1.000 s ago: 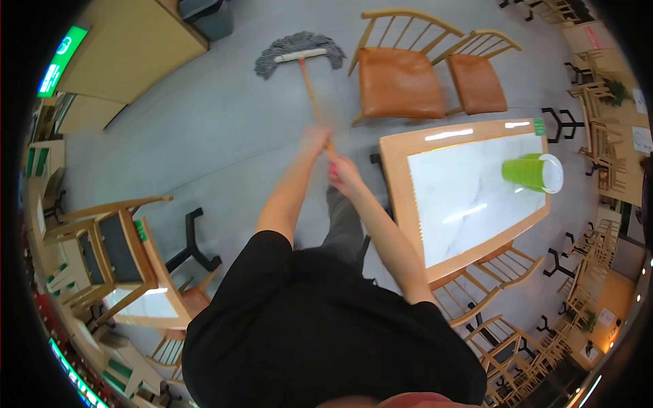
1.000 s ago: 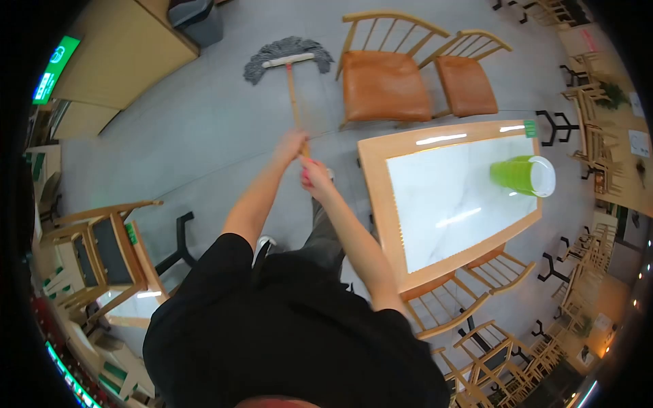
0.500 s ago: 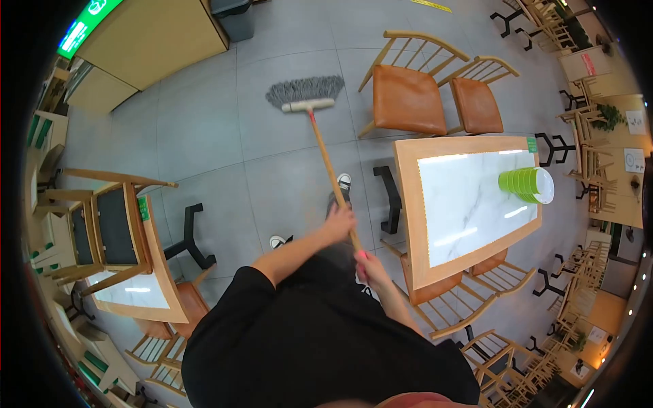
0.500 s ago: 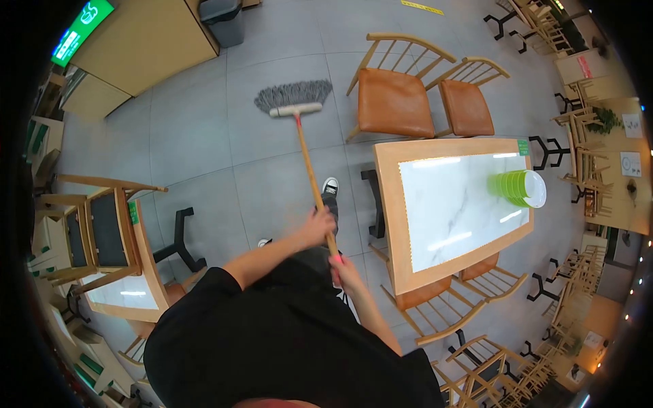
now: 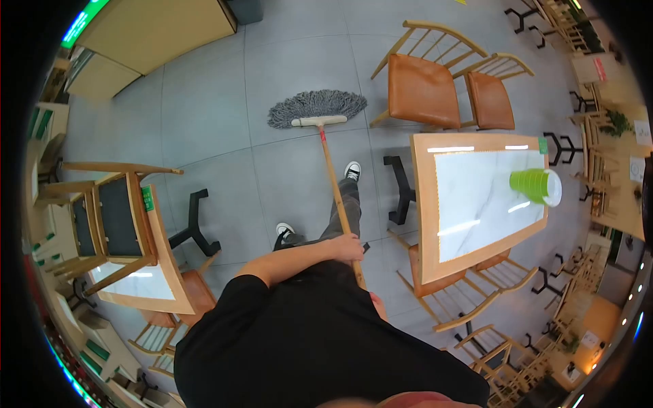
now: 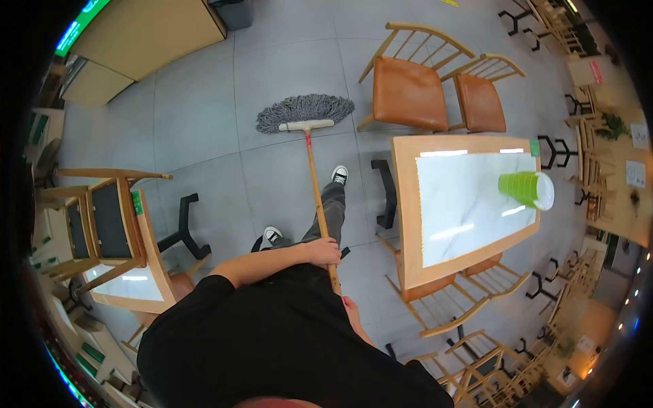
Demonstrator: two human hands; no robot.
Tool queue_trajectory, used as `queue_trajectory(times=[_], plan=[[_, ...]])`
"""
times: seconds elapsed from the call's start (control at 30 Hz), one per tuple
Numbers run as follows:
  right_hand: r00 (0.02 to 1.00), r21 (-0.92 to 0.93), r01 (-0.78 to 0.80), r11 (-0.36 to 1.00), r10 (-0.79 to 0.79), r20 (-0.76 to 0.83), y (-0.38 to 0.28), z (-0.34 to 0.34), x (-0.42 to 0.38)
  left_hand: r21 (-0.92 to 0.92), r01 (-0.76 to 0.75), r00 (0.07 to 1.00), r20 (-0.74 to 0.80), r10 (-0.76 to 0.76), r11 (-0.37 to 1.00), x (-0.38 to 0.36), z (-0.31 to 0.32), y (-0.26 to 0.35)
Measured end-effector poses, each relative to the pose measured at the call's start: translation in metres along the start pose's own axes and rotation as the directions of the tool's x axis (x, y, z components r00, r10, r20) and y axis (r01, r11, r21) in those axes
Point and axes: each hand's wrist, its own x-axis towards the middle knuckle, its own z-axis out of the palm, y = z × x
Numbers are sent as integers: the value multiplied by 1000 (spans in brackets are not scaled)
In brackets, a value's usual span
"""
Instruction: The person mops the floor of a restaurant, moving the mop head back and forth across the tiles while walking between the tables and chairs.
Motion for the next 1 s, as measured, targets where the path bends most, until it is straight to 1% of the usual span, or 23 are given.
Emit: queue_trajectory(times=[0.03,0.07,0.17,0.2,0.23,0.3,0.33,0.37,0.4,0.47,0.5,0.57,0.63,0.67,0.7,0.73,0.77,0.8,0.83,0.87,0.9,0.93,1.0], plan=[[1000,-4,-7,1000,7,-9,-16,1,7,-8,21,1000,6,-21,1000,5,-9,-11],[1000,-10,-13,1000,13,-13,-37,1,17,34,38,999,13,-38,999,11,-19,-23],[995,-211,-101,972,104,5,-124,-1,62,119,179,981,-94,-169,977,35,-51,-76],[982,-36,-155,987,158,105,-152,-5,80,182,247,964,-143,-223,952,48,-55,-105],[960,132,-218,967,189,205,-182,-9,100,242,314,942,-200,-269,918,65,-64,-138],[964,159,-170,973,131,233,-228,-23,176,232,493,855,-311,-416,839,82,-116,-188],[970,140,-163,977,133,203,-262,-17,206,273,613,790,-225,-570,742,99,-132,-228],[978,87,-119,989,102,184,-296,-9,235,139,756,645,-325,-691,640,114,-138,-275],[957,43,-43,998,29,289,-325,-7,261,-7,858,470,-391,-791,513,125,-140,-314],[929,-9,56,998,-49,367,-375,8,277,87,909,375,-596,-710,407,114,-197,-307],[935,-47,83,995,-61,348,-386,15,278,56,911,366,-568,-737,409,109,-212,-313],[950,-124,120,985,-78,302,-386,28,271,-11,910,355,-497,-792,415,102,-220,-313],[951,-171,146,974,-91,295,-353,25,258,-26,830,434,-599,-674,558,83,-188,-288],[954,-188,159,969,-102,280,-327,24,247,-26,783,455,-657,-601,621,72,-171,-271],[943,-192,177,965,-111,313,-299,20,236,-37,800,447,-628,-637,599,68,-148,-251],[959,-196,146,970,-90,269,-257,15,230,-48,815,439,-597,-671,577,66,-124,-224],[966,-242,115,964,-51,255,-226,10,211,-28,820,468,-542,-698,572,63,-108,-191],[963,-203,90,975,-33,268,-193,4,191,-4,823,496,-482,-722,568,58,-93,-157],[962,-167,53,985,-5,272,-166,-1,166,-26,786,527,-493,-692,617,57,-63,-133],[958,-75,-66,995,84,273,-142,-8,141,-43,746,559,-503,-660,665,54,-36,-112],[963,-48,-168,985,174,205,-130,-9,106,-5,696,648,-428,-630,718,47,-30,-85],[967,-29,-176,984,178,184,-111,-15,76,26,632,733,-341,-588,774,41,-27,-55],[970,15,-223,975,221,98,-74,-22,24,82,448,887,-163,-432,890,37,-15,-12]])
